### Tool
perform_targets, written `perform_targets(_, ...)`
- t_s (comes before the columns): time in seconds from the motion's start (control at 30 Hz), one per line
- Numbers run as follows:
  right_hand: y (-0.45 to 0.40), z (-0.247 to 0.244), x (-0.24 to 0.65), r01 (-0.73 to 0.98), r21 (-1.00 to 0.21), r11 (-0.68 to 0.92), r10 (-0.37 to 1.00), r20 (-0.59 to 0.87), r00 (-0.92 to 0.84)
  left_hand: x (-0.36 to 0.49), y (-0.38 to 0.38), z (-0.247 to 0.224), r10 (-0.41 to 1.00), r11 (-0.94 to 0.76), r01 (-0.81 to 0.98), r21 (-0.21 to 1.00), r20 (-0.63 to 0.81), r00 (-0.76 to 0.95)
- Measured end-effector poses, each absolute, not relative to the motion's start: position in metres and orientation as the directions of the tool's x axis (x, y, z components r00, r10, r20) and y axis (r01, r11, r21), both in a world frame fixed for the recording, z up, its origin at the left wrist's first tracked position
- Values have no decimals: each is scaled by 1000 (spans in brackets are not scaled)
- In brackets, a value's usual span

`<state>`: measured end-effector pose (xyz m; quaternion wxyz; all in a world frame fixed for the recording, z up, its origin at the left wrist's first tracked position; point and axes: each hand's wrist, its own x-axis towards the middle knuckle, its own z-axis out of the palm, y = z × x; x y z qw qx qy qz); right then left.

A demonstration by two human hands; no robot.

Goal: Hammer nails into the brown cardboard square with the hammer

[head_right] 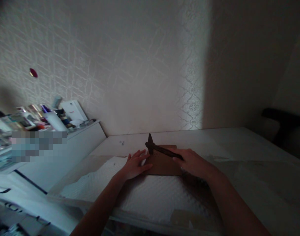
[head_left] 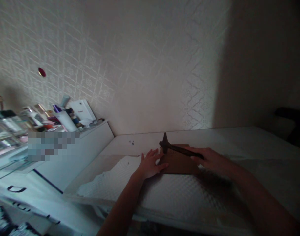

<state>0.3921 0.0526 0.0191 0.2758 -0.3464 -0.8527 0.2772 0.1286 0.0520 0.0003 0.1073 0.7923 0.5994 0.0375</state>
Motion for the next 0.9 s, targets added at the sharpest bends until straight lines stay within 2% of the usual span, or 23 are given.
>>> perform_targets(0.9,52,18,393,425,-682,596,748,279,-602,127,53,-3,955,-275,932,236,-42,292)
